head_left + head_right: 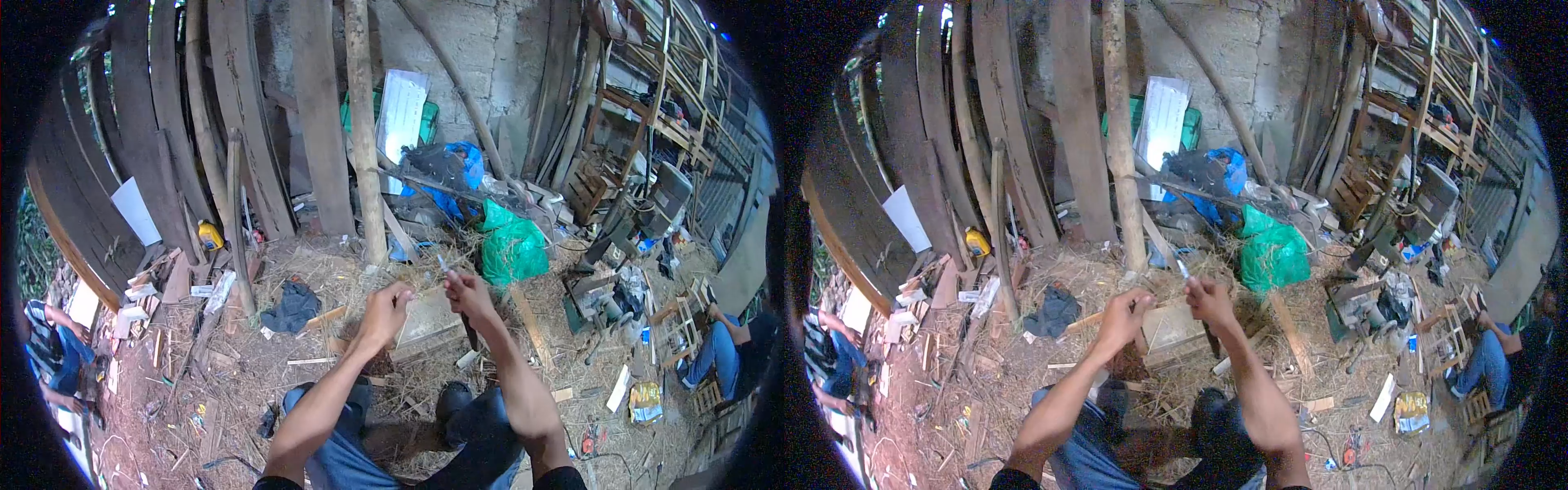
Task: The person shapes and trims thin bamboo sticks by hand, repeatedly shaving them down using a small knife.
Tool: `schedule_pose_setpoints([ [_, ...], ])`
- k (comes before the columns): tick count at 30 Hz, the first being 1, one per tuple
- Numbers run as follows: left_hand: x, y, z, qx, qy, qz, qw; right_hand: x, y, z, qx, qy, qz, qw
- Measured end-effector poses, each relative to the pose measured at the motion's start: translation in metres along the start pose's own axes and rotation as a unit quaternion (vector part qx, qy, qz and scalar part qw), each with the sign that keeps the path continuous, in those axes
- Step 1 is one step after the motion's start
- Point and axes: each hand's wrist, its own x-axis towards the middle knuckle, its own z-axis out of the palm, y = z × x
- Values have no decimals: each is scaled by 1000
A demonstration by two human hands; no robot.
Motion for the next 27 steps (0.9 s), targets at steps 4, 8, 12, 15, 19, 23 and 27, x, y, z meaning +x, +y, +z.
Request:
schedule_pose_setpoints([
  [4,1,-14,-4,3,-13,-13,1000,8,-15,-20,17,120,-61,991],
  [8,1,-9,-17,17,-16,-30,999,9,-16,-43,84,151,-83,981],
  [12,14,-47,-2,-36,-2,-20,999,1,-6,4,-34,77,-111,990],
  [15,16,-35,3,-64,-9,-7,998,-8,-4,37,-10,-67,-31,997],
  [19,14,-20,-1,-62,-56,-43,996,0,-4,35,-17,-60,-34,997],
  [23,12,-21,7,-46,-54,-43,997,3,-14,18,37,-65,-18,997],
  [27,10,-7,10,-71,-67,-39,994,-3,-27,12,20,-49,-11,999],
])
